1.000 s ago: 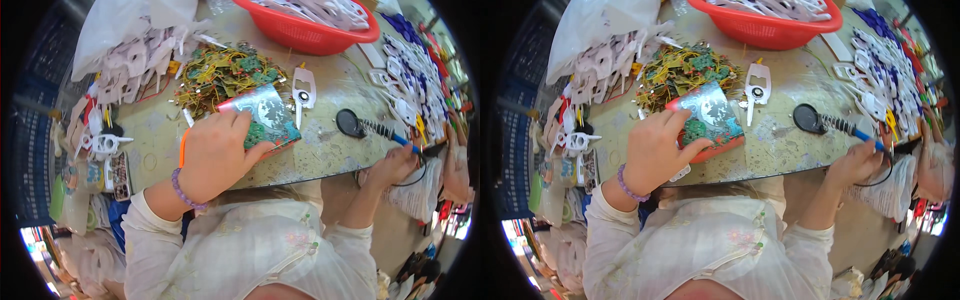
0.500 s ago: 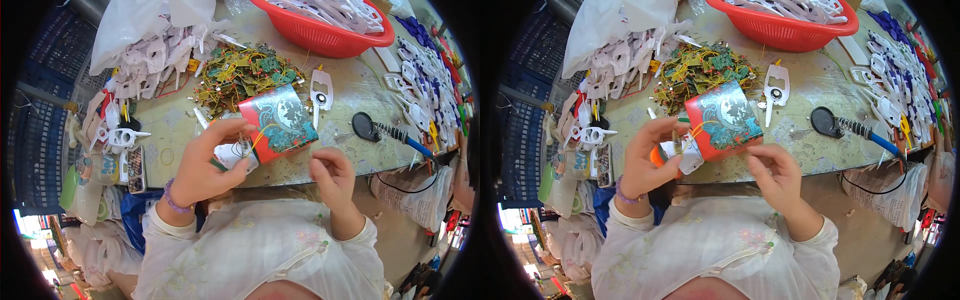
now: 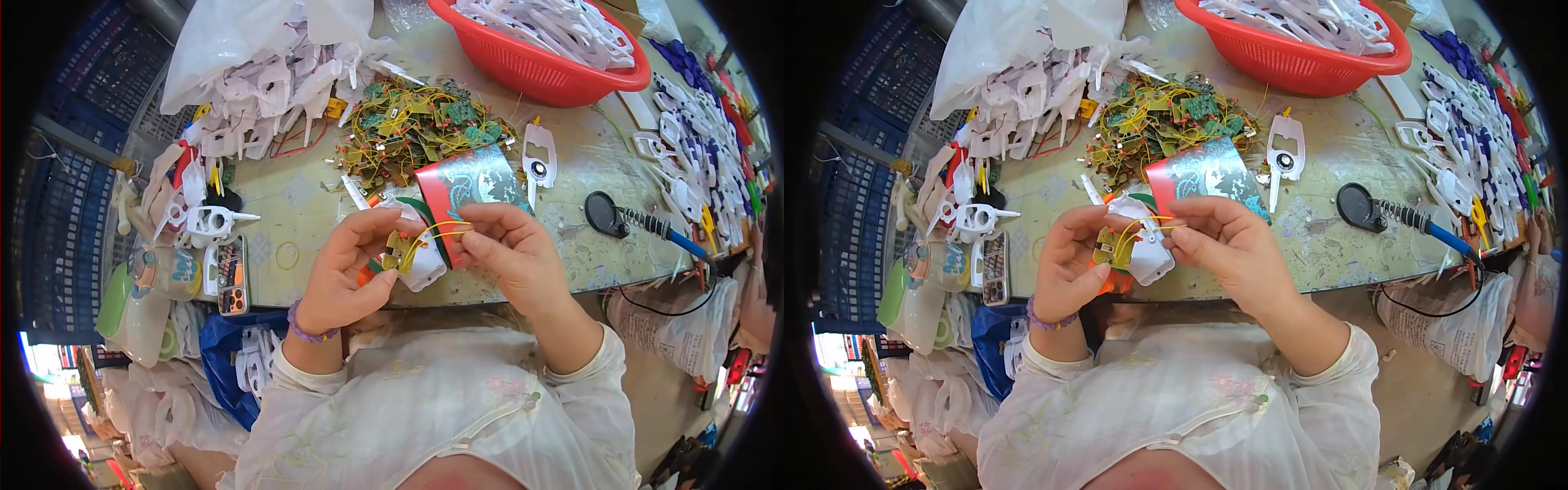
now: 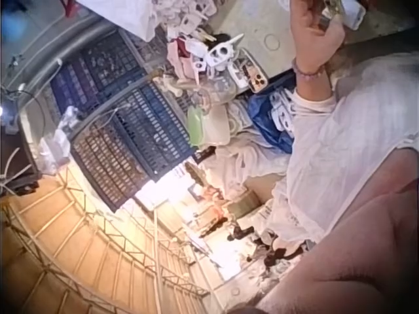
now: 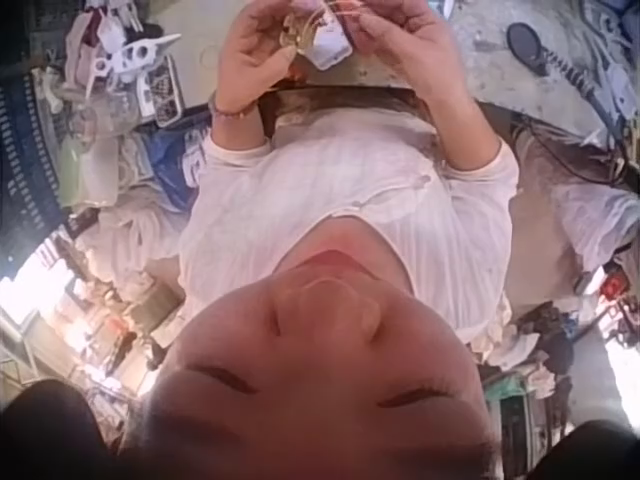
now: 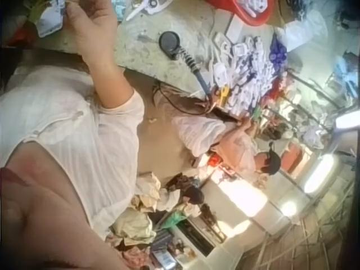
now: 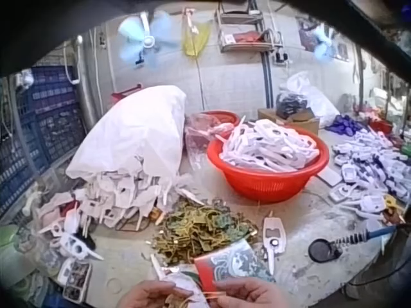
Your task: The person is soldering wires onto small circuit boards and assembling them into white plastic housings at a factory workbench.
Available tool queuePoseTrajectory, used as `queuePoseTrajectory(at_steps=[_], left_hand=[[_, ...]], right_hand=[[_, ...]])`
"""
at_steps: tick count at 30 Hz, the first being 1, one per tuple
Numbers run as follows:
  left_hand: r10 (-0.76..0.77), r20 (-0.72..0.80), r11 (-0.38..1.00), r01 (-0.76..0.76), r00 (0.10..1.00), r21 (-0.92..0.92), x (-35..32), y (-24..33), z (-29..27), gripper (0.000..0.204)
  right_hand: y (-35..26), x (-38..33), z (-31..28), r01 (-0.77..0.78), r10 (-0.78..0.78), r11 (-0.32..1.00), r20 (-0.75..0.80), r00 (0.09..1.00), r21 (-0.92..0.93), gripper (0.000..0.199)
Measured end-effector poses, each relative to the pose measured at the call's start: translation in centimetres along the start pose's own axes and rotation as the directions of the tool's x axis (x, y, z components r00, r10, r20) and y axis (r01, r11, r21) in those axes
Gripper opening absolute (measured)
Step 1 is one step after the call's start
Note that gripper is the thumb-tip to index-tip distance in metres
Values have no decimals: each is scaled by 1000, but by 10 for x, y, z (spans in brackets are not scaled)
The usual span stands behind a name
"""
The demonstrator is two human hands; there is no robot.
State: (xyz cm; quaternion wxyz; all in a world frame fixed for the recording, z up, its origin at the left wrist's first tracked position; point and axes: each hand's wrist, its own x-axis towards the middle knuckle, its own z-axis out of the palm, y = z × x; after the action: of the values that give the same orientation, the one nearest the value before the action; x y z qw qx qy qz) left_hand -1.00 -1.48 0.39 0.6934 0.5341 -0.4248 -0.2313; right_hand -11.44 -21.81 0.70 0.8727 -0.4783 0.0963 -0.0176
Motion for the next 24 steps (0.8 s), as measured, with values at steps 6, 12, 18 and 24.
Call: queuePoseTrajectory(at_steps=[6,12,18,24], left_hand=[[-20,-14,1000,19,1000,-20,-1,-1,-2,57],[-15,13,1000,15,1000,3,-2,0,-2,53],[-19,4,996,18,1000,85,-4,1,-3,52],[-66,-16,990,68,998,123,-5,3,-2,51]], right_hand=[[-8,-6,4,170,-167,981,41,985,-94,31],[-11,-2,7,90,-85,983,37,996,-158,24],[-7,-9,8,136,-130,977,47,990,-166,19],[-8,-11,12,156,-160,968,-1,987,-197,18]])
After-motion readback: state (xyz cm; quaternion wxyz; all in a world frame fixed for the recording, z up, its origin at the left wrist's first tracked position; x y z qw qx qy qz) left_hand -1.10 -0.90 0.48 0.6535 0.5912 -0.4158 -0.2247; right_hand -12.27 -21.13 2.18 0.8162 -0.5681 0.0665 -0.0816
